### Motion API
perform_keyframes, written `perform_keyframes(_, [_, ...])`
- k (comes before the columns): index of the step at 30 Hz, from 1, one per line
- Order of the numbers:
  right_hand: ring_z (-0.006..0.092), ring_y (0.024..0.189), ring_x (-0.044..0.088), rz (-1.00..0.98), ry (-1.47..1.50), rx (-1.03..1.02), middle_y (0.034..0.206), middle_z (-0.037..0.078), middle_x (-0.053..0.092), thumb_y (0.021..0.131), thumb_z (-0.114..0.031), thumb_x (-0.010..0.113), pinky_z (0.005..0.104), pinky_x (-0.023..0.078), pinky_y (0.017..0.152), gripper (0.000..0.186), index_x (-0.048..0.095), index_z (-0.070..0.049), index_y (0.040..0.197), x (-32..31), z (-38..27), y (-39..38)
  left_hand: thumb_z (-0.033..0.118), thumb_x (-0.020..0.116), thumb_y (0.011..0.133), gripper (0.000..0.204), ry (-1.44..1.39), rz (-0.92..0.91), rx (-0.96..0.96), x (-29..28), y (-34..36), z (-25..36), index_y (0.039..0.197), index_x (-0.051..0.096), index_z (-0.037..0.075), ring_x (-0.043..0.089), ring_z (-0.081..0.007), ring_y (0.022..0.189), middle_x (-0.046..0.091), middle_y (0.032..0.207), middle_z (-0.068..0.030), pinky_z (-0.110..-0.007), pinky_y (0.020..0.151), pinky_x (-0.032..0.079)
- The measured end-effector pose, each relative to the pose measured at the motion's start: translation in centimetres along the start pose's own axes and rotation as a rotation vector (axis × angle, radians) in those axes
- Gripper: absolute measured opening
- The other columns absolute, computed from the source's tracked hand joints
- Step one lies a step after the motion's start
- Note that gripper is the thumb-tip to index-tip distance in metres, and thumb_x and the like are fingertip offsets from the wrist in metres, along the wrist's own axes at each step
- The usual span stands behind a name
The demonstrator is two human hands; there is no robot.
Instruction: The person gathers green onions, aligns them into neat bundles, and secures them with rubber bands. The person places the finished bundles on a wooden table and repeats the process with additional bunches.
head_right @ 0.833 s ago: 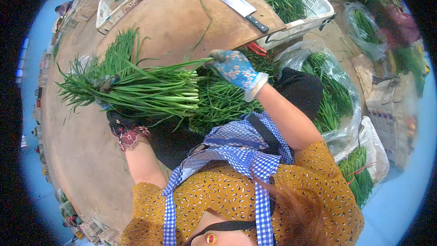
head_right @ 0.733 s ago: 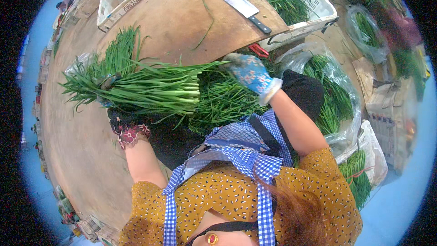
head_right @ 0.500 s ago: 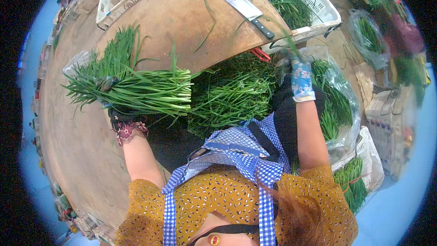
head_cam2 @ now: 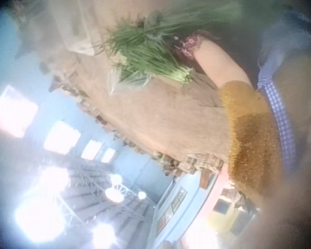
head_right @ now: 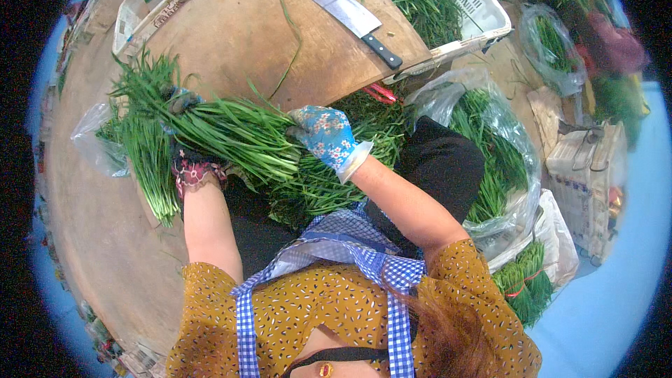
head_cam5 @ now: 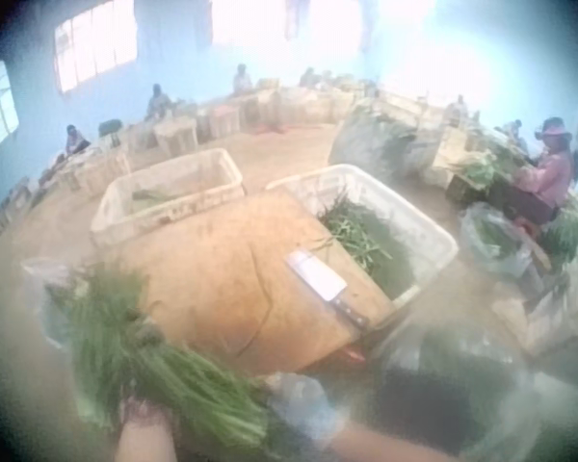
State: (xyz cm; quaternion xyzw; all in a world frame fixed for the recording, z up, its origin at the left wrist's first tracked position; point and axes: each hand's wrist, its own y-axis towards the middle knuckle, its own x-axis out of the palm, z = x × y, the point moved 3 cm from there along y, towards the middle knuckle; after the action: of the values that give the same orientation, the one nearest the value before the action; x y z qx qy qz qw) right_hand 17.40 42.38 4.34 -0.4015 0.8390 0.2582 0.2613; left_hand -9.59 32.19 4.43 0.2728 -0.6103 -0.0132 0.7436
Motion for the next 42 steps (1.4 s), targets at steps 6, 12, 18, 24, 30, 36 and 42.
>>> perform_keyframes(6, [0.0320, 0.074, 0.062, -0.027, 0.104, 0.260, 0.078, 0.017, 0.063, 0.077, -0.028, 0.066, 0.0377, 0.047, 0.065, 0.026, 0.065, -0.008, 0.093, 0.5, 1.6, 0.8, 0.023, 0.053, 0.083, 0.043, 0.351, 0.504, 0.029, -4.7, 0.9, 0.6, 0.120, 0.051, 0.000, 0.057, -0.0254, 0.087, 0.061, 0.092, -0.0088, -0.047, 0.094, 0.040])
perform_keyframes(12, [0.0278, 0.085, 0.064, -0.142, 0.060, 0.446, 0.095, 0.019, 0.065, 0.076, -0.032, 0.068, 0.0347, 0.048, 0.076, 0.040, 0.063, -0.001, 0.102, 2.7, 2.4, 1.0, 0.027, 0.063, 0.083, 0.032, 0.828, 0.760, 0.040, -2.4, -3.9, 3.7, 0.104, 0.059, 0.004, 0.060, -0.0228, 0.088, 0.063, 0.096, -0.0099, -0.034, 0.081, 0.049])
perform_keyframes(18, [0.0230, 0.085, 0.064, -0.142, 0.642, 0.801, 0.097, 0.016, 0.067, 0.080, -0.029, 0.066, 0.0306, 0.047, 0.079, 0.039, 0.063, 0.003, 0.102, 3.1, 5.0, 0.1, 0.017, 0.040, 0.093, 0.043, 1.157, 1.273, 0.541, 1.4, -16.0, -6.4, 0.135, 0.033, 0.008, 0.047, -0.0218, 0.112, 0.040, 0.133, -0.0114, -0.034, 0.090, 0.042])
perform_keyframes(24, [0.0273, 0.082, 0.064, -0.003, 0.275, 0.578, 0.097, 0.016, 0.066, 0.078, -0.032, 0.066, 0.0342, 0.048, 0.074, 0.039, 0.063, -0.003, 0.103, 2.4, 4.4, -0.7, 0.022, 0.042, 0.094, 0.055, 0.867, 1.429, -0.109, 0.7, -17.4, -13.2, 0.141, 0.019, 0.008, 0.051, -0.0211, 0.109, 0.043, 0.134, -0.0066, -0.035, 0.089, 0.043])
perform_keyframes(30, [0.0336, 0.086, 0.061, -0.129, -0.239, 0.183, 0.092, 0.017, 0.064, 0.078, -0.035, 0.062, 0.0413, 0.049, 0.074, 0.034, 0.063, -0.008, 0.099, 4.4, 0.5, -1.1, 0.015, 0.050, 0.090, 0.038, 1.034, 1.253, -0.167, -2.4, -11.2, -15.6, 0.125, 0.049, 0.002, 0.051, -0.0187, 0.109, 0.054, 0.121, -0.0099, -0.033, 0.092, 0.041])
perform_keyframes(36, [0.0346, 0.085, 0.061, -0.099, 0.084, 0.419, 0.090, 0.016, 0.065, 0.081, -0.034, 0.059, 0.0415, 0.048, 0.072, 0.029, 0.065, -0.008, 0.094, 3.5, 4.0, -0.8, 0.016, 0.050, 0.089, 0.027, 0.499, 1.277, -0.167, -1.1, -13.1, -14.6, 0.113, 0.054, 0.005, 0.062, -0.0296, 0.084, 0.062, 0.104, -0.0121, -0.037, 0.061, 0.049])
perform_keyframes(42, [0.0352, 0.079, 0.061, -0.088, 0.111, 0.437, 0.084, 0.016, 0.064, 0.083, -0.036, 0.058, 0.0421, 0.048, 0.068, 0.029, 0.064, -0.008, 0.088, 1.2, 4.0, -0.2, 0.018, 0.050, 0.089, 0.027, 0.623, 1.247, -0.222, -0.5, -14.3, -13.6, 0.113, 0.054, 0.007, 0.063, -0.0279, 0.082, 0.063, 0.100, -0.0116, -0.038, 0.052, 0.048])
